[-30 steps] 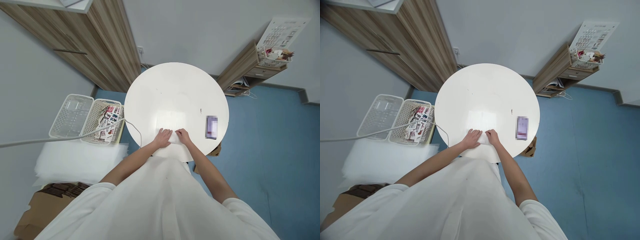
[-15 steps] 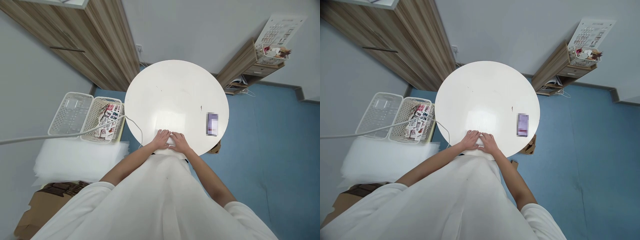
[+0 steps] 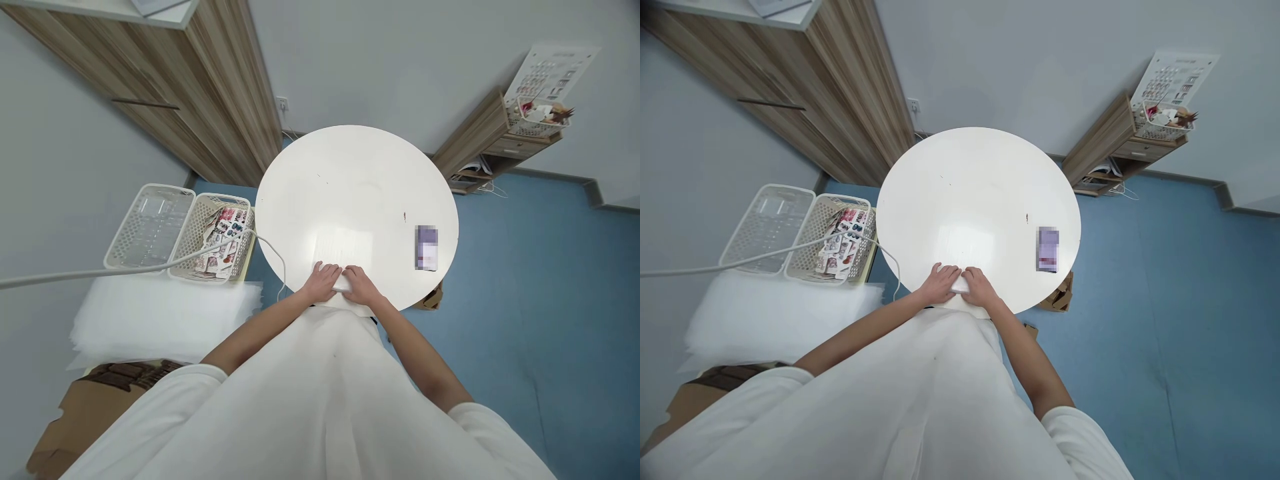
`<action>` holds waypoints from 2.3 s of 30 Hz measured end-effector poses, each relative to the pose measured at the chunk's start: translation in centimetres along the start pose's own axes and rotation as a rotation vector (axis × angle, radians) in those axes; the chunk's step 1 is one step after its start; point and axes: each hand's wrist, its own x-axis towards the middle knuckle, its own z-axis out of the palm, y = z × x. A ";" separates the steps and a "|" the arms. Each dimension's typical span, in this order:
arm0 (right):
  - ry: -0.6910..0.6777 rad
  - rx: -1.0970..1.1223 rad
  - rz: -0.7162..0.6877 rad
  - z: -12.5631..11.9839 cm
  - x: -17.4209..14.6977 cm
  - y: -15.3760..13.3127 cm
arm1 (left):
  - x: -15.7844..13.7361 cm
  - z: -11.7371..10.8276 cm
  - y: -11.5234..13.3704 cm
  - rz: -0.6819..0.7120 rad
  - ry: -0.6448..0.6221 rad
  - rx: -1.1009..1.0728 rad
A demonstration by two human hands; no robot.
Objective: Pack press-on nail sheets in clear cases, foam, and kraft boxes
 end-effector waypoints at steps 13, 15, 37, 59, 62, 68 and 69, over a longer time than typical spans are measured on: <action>-0.072 0.123 0.122 -3.9 1.0 -0.1 | 1.7 -1.6 -1.8 -0.083 -0.086 -0.282; -0.031 0.174 0.139 -4.0 1.0 0.3 | 2.0 -1.9 -2.3 -0.088 -0.102 -0.350; 0.179 0.417 0.593 -3.4 4.7 3.2 | 2.6 -1.2 -6.2 -0.701 -0.020 -0.451; 0.376 0.720 0.950 -1.3 1.9 1.6 | 2.9 -0.3 -1.4 -0.168 0.016 -0.184; 0.338 0.699 0.923 -1.3 0.3 0.7 | 1.5 0.4 -0.8 -0.111 0.005 -0.163; 0.446 0.522 0.963 0.1 -2.6 -1.0 | -0.5 1.8 0.5 -0.050 0.004 -0.143; 0.465 0.515 0.952 0.2 -2.5 -1.2 | -0.5 1.8 0.6 -0.051 0.008 -0.142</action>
